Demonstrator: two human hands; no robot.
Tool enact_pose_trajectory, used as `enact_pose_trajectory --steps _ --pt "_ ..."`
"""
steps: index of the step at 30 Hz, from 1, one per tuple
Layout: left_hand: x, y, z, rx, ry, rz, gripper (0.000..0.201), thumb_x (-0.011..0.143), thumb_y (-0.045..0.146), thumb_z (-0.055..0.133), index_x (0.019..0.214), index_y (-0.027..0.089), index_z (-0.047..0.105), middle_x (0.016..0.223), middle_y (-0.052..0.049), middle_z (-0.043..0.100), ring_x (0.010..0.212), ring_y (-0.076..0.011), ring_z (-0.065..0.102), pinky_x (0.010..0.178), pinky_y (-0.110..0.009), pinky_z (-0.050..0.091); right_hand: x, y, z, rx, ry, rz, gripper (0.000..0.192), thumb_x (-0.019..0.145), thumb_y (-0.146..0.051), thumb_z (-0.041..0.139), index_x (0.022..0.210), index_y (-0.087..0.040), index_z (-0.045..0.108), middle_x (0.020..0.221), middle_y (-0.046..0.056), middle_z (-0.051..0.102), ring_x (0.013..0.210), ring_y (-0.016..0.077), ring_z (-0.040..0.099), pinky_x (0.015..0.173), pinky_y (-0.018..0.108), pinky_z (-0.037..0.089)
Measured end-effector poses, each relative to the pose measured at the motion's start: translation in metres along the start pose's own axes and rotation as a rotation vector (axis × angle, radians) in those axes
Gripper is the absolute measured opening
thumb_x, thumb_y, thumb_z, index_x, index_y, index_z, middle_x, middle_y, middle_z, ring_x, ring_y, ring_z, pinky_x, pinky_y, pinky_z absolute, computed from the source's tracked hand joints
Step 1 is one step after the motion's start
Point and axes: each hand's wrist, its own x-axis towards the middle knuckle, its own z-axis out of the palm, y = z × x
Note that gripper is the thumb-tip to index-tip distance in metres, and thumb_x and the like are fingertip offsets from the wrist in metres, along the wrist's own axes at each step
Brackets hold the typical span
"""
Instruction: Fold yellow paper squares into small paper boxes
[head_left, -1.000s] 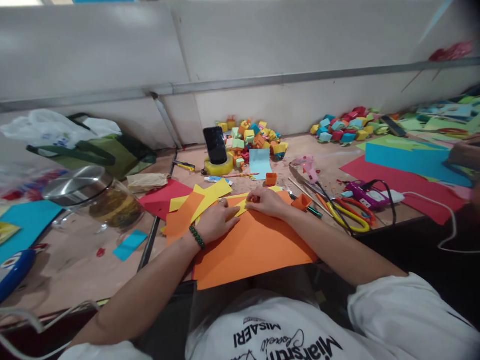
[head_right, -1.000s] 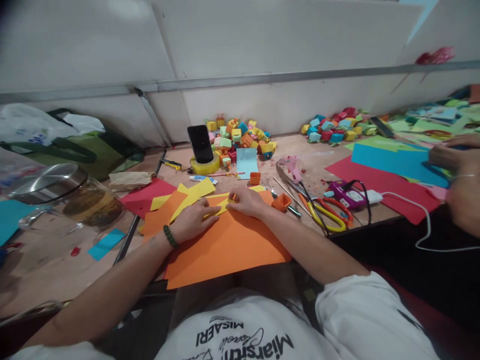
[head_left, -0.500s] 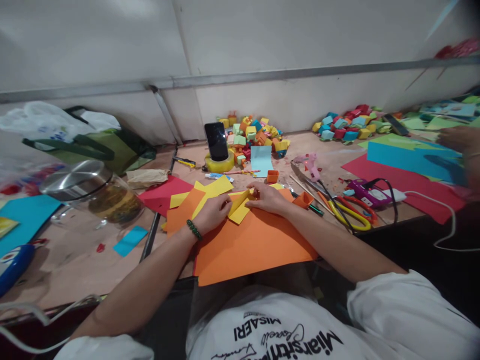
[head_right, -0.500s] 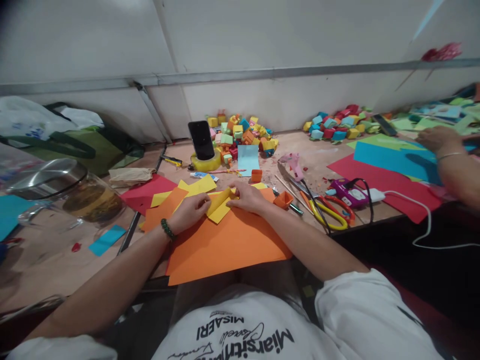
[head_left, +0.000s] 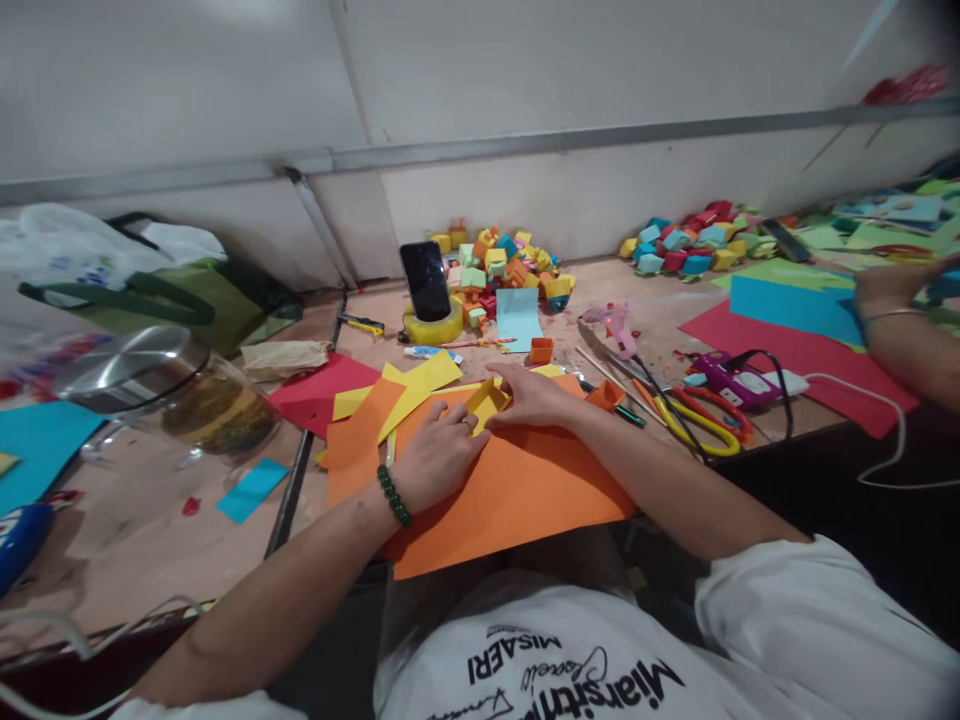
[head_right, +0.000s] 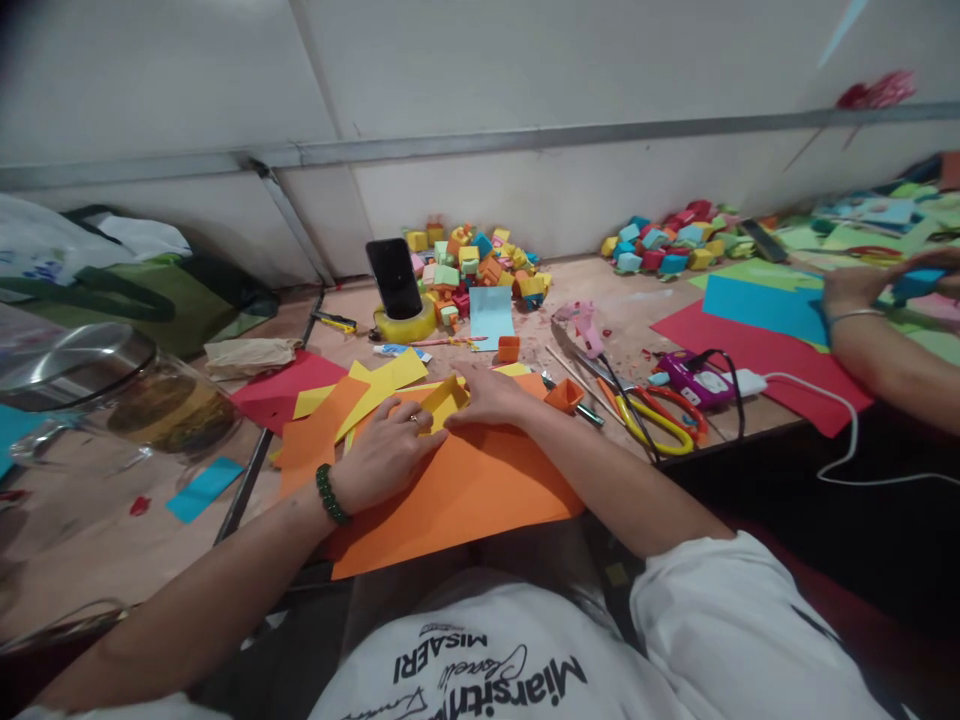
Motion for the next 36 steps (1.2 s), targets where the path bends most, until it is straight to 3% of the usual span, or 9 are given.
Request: enact_pose_trajectory --steps 3,8,14,23,27,29,32,34,36 --pt "0.0 -0.002 -0.002 -0.037 -0.017 -0.006 0.018 0.085 0.016 0.054 0.092 0.019 0.07 0.086 -0.009 0.064 0.092 -0.0249 0.05 0.088 -0.044 0.034 0.005 0.004 -0.004 0.021 -0.034 -0.011 0.096 0.063 -0.041 0.08 0.145 -0.019 0.036 0.128 0.013 0.059 0.107 0.0265 0.061 0.087 0.035 0.048" --pt "-0.004 -0.007 -0.007 -0.082 -0.086 -0.008 0.022 0.084 0.017 0.052 0.094 0.023 0.071 0.102 -0.01 0.065 0.103 -0.0276 0.049 0.102 -0.053 0.028 0.018 0.02 -0.01 0.093 -0.071 -0.008 0.089 0.069 -0.022 0.075 0.146 -0.009 0.033 0.107 0.012 0.066 0.09 0.0208 0.063 0.078 0.029 0.049" --pt "-0.004 -0.009 -0.009 -0.194 -0.083 -0.015 0.024 0.08 0.015 0.052 0.09 0.023 0.073 0.118 -0.012 0.063 0.12 -0.031 0.046 0.109 -0.061 0.021 0.025 0.035 -0.004 0.126 -0.02 -0.013 0.075 0.07 -0.009 0.068 0.14 -0.013 0.043 0.091 0.005 0.066 0.075 0.0151 0.06 0.068 0.023 0.046" --pt "-0.007 -0.007 -0.012 -0.216 -0.118 -0.044 0.027 0.075 0.013 0.056 0.094 0.022 0.073 0.138 -0.014 0.052 0.138 -0.0353 0.033 0.111 -0.065 0.02 0.023 0.035 0.002 0.09 0.037 -0.039 0.056 0.073 -0.006 0.065 0.127 -0.015 0.054 0.095 0.006 0.067 0.08 0.0153 0.062 0.069 0.023 0.047" --pt "-0.007 -0.015 -0.004 -0.366 -0.027 -0.036 0.013 0.078 0.02 0.059 0.075 0.022 0.072 0.136 -0.008 0.055 0.136 -0.0332 0.036 0.112 -0.06 0.023 0.02 0.032 0.0 0.101 0.027 -0.063 0.058 0.073 -0.005 0.063 0.129 -0.013 0.053 0.098 0.007 0.066 0.084 0.0162 0.062 0.074 0.025 0.048" --pt "-0.002 -0.022 0.005 -0.479 0.077 -0.102 0.014 0.079 0.03 0.062 0.07 0.021 0.068 0.129 -0.009 0.059 0.127 -0.0298 0.045 0.108 -0.05 0.033 0.019 0.03 0.0 0.124 0.024 -0.094 0.063 0.073 -0.002 0.06 0.134 -0.014 0.049 0.098 0.006 0.066 0.085 0.0162 0.062 0.076 0.026 0.048" --pt "0.009 -0.03 0.02 -0.59 0.239 -0.415 0.023 0.078 0.038 0.063 0.091 0.018 0.065 0.107 -0.011 0.064 0.1 -0.0243 0.057 0.088 -0.04 0.048 0.017 0.026 0.003 0.169 0.039 -0.172 0.068 0.074 0.0 0.056 0.139 -0.017 0.045 0.097 0.004 0.067 0.085 0.0155 0.062 0.078 0.026 0.048" --pt "0.015 -0.034 0.027 -0.701 0.181 -0.542 0.034 0.077 0.033 0.061 0.107 0.016 0.061 0.097 -0.009 0.065 0.087 -0.0215 0.059 0.079 -0.036 0.05 0.017 0.024 0.007 0.196 0.051 -0.223 0.062 0.076 -0.004 0.056 0.136 -0.018 0.048 0.095 0.004 0.066 0.082 0.0151 0.062 0.078 0.027 0.049" --pt "0.017 -0.038 0.03 -0.811 0.11 -0.589 0.033 0.074 0.025 0.058 0.106 0.016 0.06 0.092 -0.006 0.066 0.082 -0.0197 0.06 0.077 -0.033 0.049 0.018 0.023 0.011 0.22 0.103 -0.248 0.054 0.079 -0.013 0.061 0.131 -0.018 0.053 0.097 0.006 0.066 0.081 0.0155 0.062 0.078 0.03 0.05"
